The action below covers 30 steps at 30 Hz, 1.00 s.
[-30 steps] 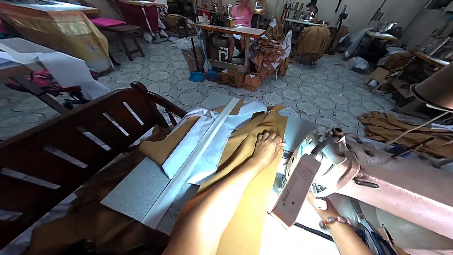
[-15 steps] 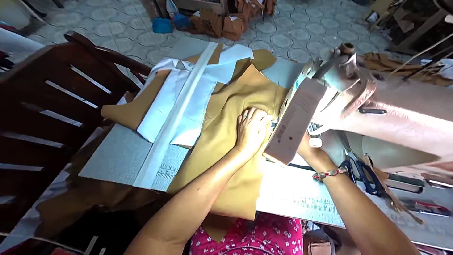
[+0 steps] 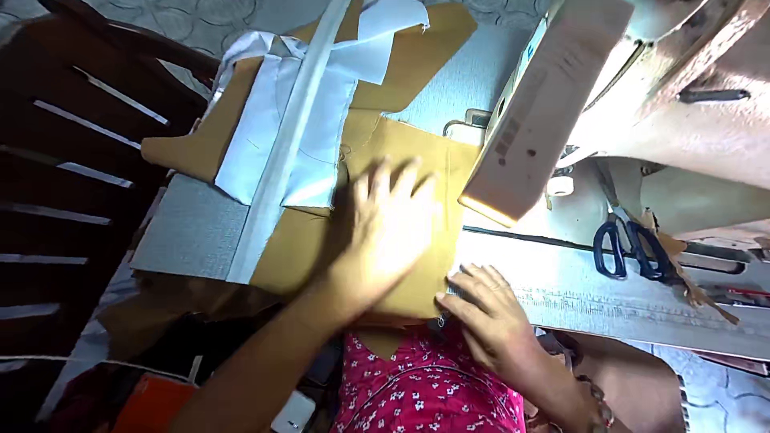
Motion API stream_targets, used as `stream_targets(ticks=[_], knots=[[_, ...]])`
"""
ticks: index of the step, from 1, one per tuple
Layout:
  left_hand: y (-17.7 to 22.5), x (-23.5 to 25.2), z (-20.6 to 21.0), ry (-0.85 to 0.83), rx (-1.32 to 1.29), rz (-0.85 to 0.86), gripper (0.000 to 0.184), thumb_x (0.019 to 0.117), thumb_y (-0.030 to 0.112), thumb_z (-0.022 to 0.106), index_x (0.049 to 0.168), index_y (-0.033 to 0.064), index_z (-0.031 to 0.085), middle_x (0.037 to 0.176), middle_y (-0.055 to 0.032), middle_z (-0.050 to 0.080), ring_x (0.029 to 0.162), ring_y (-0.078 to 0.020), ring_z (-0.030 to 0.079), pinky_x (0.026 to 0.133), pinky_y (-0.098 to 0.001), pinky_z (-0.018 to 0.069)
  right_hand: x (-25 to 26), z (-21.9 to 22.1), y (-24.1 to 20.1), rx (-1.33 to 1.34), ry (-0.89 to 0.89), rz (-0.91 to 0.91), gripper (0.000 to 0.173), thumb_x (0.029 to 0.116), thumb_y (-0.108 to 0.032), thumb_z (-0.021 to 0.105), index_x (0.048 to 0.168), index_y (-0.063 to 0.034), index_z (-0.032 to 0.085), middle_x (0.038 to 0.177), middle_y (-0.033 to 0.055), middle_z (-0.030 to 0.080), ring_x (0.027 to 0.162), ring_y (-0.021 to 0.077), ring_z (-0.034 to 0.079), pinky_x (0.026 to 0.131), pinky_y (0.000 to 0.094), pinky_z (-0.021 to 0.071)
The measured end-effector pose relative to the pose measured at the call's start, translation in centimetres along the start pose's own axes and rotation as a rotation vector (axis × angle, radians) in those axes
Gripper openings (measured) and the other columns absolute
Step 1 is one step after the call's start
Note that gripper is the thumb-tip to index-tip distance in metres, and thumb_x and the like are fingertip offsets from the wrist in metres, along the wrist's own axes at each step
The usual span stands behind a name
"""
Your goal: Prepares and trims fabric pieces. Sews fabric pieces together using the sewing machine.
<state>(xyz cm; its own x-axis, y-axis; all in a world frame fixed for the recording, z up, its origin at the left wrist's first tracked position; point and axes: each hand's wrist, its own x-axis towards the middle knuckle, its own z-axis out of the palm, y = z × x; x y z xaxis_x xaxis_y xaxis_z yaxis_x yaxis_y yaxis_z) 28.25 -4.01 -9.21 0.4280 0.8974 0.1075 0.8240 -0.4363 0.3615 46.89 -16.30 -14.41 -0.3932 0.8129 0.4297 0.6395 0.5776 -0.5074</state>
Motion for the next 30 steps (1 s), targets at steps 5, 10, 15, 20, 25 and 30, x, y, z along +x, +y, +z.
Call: stream_targets(ticks=[5,10,15,20,25,30], knots=[[-3.3,8.9,2.2,-0.167,-0.013,0.13,0.055,0.1094,0.043,0.029,0.157,0.019,0.043,0.168,-0.0095,0.029,0.157,-0.0442,0.013,0.119,-0.0719,0.0039,-0.4,2.0,-1.5,-0.059,-0.052,0.01,0.032,0.106,-0.025,0.05,0.125,-0.0109,0.071,0.135,0.015,0.067,0.131,0.0365,0.06,0.111,0.0577,0.0434],[-3.6,10.1,3.3,-0.252,0.103,0.014,0.059,0.1091,0.05,0.023,0.164,0.0282,0.027,0.173,-0.0084,0.013,0.155,-0.053,-0.001,0.111,-0.0822,-0.0032,-1.2,2.6,-1.6,-0.153,-0.055,0.008,0.043,0.1089,-0.032,0.041,0.13,-0.0052,0.068,0.136,0.0159,0.067,0.13,0.0325,0.061,0.113,0.0536,0.0423],[-4.3,8.9,3.1,-0.041,-0.04,0.09,0.06,0.1085,0.045,0.029,0.162,0.0193,0.032,0.171,-0.015,0.019,0.157,-0.0467,0.007,0.117,-0.0757,-0.0004,-1.4,2.2,-1.4,-0.014,-0.018,0.052,0.046,0.1099,-0.038,0.04,0.132,-0.0066,0.065,0.137,0.0199,0.064,0.133,0.0348,0.059,0.115,0.0517,0.0412],[-4.6,-2.3,-0.6,0.397,-0.132,0.116,0.048,0.1065,0.024,0.046,0.149,0.0021,0.051,0.162,-0.0165,0.038,0.154,-0.0371,0.026,0.126,-0.0569,0.0184,-1.7,0.0,-0.3,0.105,0.077,0.158,0.039,0.1091,-0.035,0.046,0.126,-0.0085,0.07,0.134,0.0171,0.067,0.135,0.0322,0.057,0.118,0.0483,0.0402],[-7.7,-15.2,4.1,0.851,-0.359,-0.132,0.065,0.1038,0.02,0.057,0.159,0.0066,0.026,0.165,-0.0082,0.03,0.151,-0.0147,0.031,0.121,-0.0376,0.0319,1.2,0.4,0.4,-0.048,-0.032,0.084,0.04,0.1081,-0.034,0.045,0.128,-0.011,0.071,0.139,0.0146,0.064,0.139,0.0357,0.053,0.116,0.057,0.0386],[-8.1,-19.5,6.5,0.75,-0.872,-0.513,0.094,0.0916,0.013,0.058,0.155,-0.0112,-0.007,0.162,-0.0237,0.02,0.146,-0.0117,0.034,0.115,-0.0257,0.0358,1.4,2.9,-2.8,-0.121,-0.105,0.001,0.047,0.1073,-0.043,0.043,0.122,-0.0102,0.073,0.128,0.0177,0.07,0.124,0.0369,0.065,0.105,0.0581,0.0488]])
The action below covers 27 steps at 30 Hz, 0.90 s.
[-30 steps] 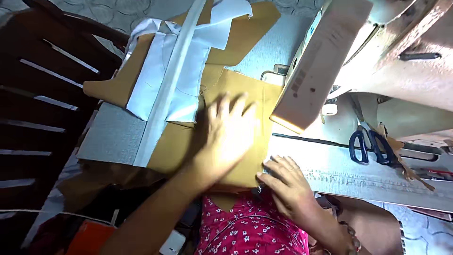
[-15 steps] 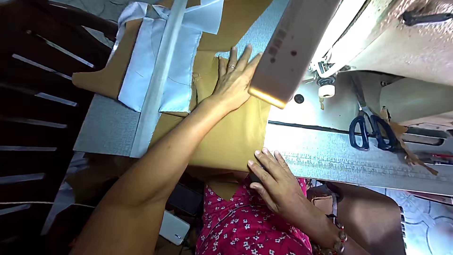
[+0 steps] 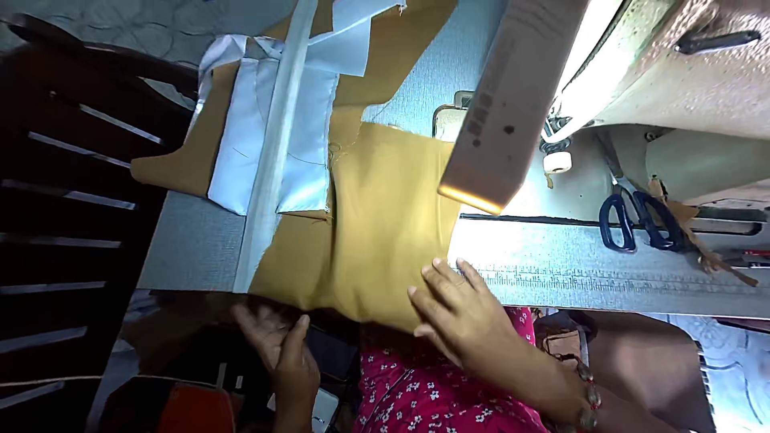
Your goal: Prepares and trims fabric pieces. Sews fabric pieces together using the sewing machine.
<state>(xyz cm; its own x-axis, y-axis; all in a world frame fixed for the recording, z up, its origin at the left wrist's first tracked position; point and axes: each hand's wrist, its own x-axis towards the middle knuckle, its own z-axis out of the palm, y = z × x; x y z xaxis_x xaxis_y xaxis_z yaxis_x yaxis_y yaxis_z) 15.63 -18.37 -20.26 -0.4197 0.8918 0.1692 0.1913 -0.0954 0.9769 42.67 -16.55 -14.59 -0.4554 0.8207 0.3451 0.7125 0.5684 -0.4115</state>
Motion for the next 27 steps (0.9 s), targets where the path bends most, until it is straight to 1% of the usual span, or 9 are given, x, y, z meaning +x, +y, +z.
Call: stream_targets(ticks=[2,6,11,14,17,19,21,24,27], knots=[[-0.1,0.1,-0.5,-0.094,-0.069,-0.186,0.081,0.0855,0.007,0.055,0.152,-0.0109,0.012,0.149,-0.0095,0.042,0.133,-0.0037,0.048,0.11,-0.0234,0.0429,-0.3,-0.2,-0.8,-0.002,0.015,-0.032,0.047,0.1067,-0.045,0.041,0.12,-0.0148,0.074,0.123,0.0146,0.072,0.119,0.0332,0.067,0.101,0.0494,0.0508],[0.2,1.5,-1.7,-0.284,0.032,-0.231,0.024,0.0908,0.002,0.055,0.115,-0.0011,0.057,0.103,0.0125,0.07,0.101,0.0039,0.066,0.095,-0.0205,0.0549,-0.1,-1.8,0.5,0.071,0.058,0.026,0.031,0.1056,-0.029,0.05,0.125,-0.0159,0.072,0.125,0.0141,0.071,0.118,0.0322,0.066,0.098,0.0472,0.051],[4.2,4.7,-4.2,-0.461,0.019,-0.291,0.02,0.0984,0.01,0.056,0.114,0.021,0.063,0.099,0.0209,0.074,0.091,0.0057,0.069,0.084,-0.0171,0.0577,0.0,-2.6,4.0,0.023,0.052,0.113,0.037,0.094,-0.007,0.054,0.123,-0.016,0.074,0.137,0.0116,0.066,0.135,0.039,0.055,0.109,0.0627,0.0412],[7.9,8.1,-5.7,-0.51,0.485,-0.118,0.028,0.1022,0.02,0.053,0.118,-0.0026,0.057,0.097,0.0084,0.069,0.09,0.0054,0.067,0.083,-0.0184,0.0577,0.2,-2.2,4.9,0.009,0.014,0.117,0.038,0.0946,-0.008,0.054,0.125,-0.0174,0.074,0.141,0.014,0.063,0.139,0.0426,0.05,0.111,0.0689,0.0353],[10.5,10.8,-5.9,-0.51,1.021,0.02,0.059,0.1031,0.044,0.046,0.129,-0.0076,0.057,0.113,-0.0316,0.065,0.103,-0.042,0.066,0.085,-0.0643,0.0499,0.2,-1.7,4.8,0.029,0.026,0.118,0.041,0.0928,-0.005,0.054,0.126,-0.0179,0.074,0.141,0.014,0.063,0.14,0.0404,0.051,0.112,0.0688,0.0348],[11.5,11.0,-3.1,-0.478,1.097,0.255,0.063,0.1024,0.042,0.045,0.144,-0.0049,0.049,0.136,-0.0373,0.054,0.124,-0.0592,0.052,0.096,-0.0762,0.0393,0.1,-1.6,4.8,0.048,0.041,0.125,0.041,0.0937,-0.004,0.053,0.127,-0.0168,0.073,0.141,0.0138,0.063,0.139,0.0397,0.052,0.112,0.0694,0.035],[12.2,10.3,1.9,-0.544,1.025,0.514,0.057,0.1043,0.034,0.043,0.144,-0.0054,0.051,0.148,-0.0328,0.048,0.14,-0.0583,0.038,0.109,-0.0741,0.0312,-0.1,-1.6,4.8,0.059,0.047,0.135,0.041,0.0947,-0.005,0.052,0.128,-0.017,0.073,0.141,0.0128,0.063,0.139,0.0394,0.052,0.112,0.0706,0.0344],[10.8,9.2,10.0,-0.756,0.832,0.681,0.046,0.1055,0.03,0.041,0.135,0.0059,0.066,0.149,-0.0173,0.055,0.146,-0.0463,0.039,0.115,-0.0707,0.0264,-0.5,-1.8,4.5,0.064,0.051,0.142,0.04,0.0947,-0.006,0.052,0.126,-0.017,0.074,0.14,0.0117,0.065,0.138,0.0407,0.052,0.111,0.0718,0.0345],[8.4,9.2,14.9,-0.872,0.813,0.671,0.056,0.1081,0.043,0.032,0.151,0.0144,0.053,0.16,-0.0107,0.045,0.152,-0.0411,0.03,0.118,-0.0736,0.0138,-1.6,-2.3,3.7,0.076,0.052,0.133,0.04,0.0943,-0.007,0.054,0.128,-0.0163,0.072,0.138,0.0118,0.066,0.138,0.0423,0.053,0.11,0.071,0.0361]])
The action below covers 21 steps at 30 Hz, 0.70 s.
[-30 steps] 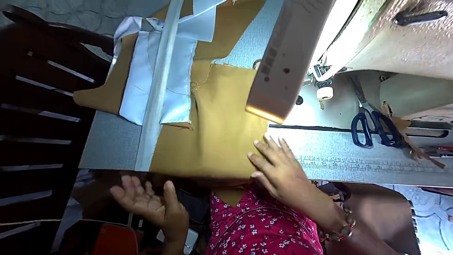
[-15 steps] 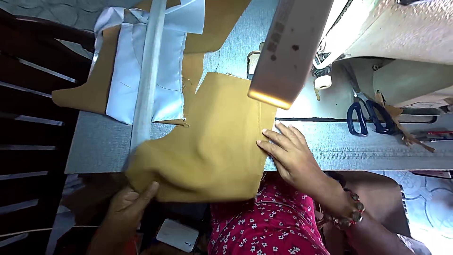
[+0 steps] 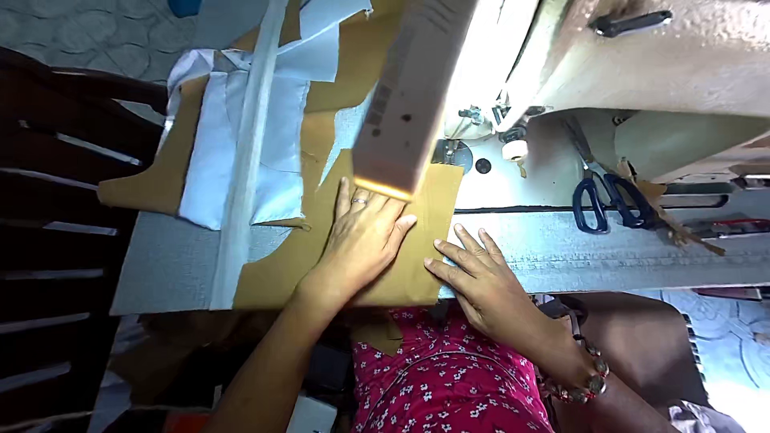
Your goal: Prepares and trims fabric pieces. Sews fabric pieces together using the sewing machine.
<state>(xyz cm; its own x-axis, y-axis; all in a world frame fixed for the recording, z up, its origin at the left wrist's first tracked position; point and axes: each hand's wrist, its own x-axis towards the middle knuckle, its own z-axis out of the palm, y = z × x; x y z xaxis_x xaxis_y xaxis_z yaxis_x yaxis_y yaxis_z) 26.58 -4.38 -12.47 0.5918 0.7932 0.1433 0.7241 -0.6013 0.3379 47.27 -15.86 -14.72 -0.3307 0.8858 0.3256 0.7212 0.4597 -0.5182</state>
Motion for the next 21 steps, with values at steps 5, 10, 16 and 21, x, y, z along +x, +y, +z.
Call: stream_targets(ticks=[5,10,16,21], knots=[[0.6,0.9,2.6,-0.022,0.017,0.016,0.064,0.1079,0.053,0.024,0.16,0.0186,0.039,0.167,-0.011,0.031,0.155,-0.0455,0.02,0.116,-0.0785,0.0059,-4.1,-3.3,0.9,-0.016,0.178,0.076,0.026,0.101,-0.013,0.056,0.12,-0.0139,0.074,0.128,0.012,0.071,0.129,0.0337,0.061,0.108,0.0513,0.0472],[1.5,0.9,3.8,-0.046,-0.003,0.075,0.076,0.1051,0.061,0.018,0.157,0.0112,0.042,0.165,-0.0206,0.032,0.151,-0.0547,0.021,0.113,-0.0827,0.0054,-9.6,-10.2,6.0,-0.259,0.403,0.399,0.025,0.0944,-0.003,0.061,0.114,-0.0036,0.077,0.123,0.0172,0.07,0.117,0.0319,0.065,0.102,0.0464,0.0513],[-0.2,3.0,3.6,-0.017,0.016,-0.035,0.076,0.1036,0.062,0.023,0.159,0.0116,0.038,0.167,-0.0194,0.027,0.154,-0.0491,0.017,0.116,-0.0779,0.0063,-14.6,-18.8,14.9,-0.473,0.282,0.738,0.039,0.0967,0.009,0.044,0.129,0.0056,0.065,0.14,0.0262,0.06,0.139,0.0471,0.048,0.118,0.06,0.0328],[-1.2,3.5,1.9,0.137,0.024,-0.158,0.063,0.1061,0.048,0.039,0.152,0.0055,0.047,0.163,-0.0275,0.029,0.153,-0.052,0.014,0.12,-0.0728,0.0068,-18.3,-19.3,18.0,-0.492,0.164,0.688,0.038,0.1048,-0.007,0.046,0.14,-0.0042,0.06,0.143,0.0258,0.056,0.136,0.0484,0.049,0.114,0.0666,0.0333]])
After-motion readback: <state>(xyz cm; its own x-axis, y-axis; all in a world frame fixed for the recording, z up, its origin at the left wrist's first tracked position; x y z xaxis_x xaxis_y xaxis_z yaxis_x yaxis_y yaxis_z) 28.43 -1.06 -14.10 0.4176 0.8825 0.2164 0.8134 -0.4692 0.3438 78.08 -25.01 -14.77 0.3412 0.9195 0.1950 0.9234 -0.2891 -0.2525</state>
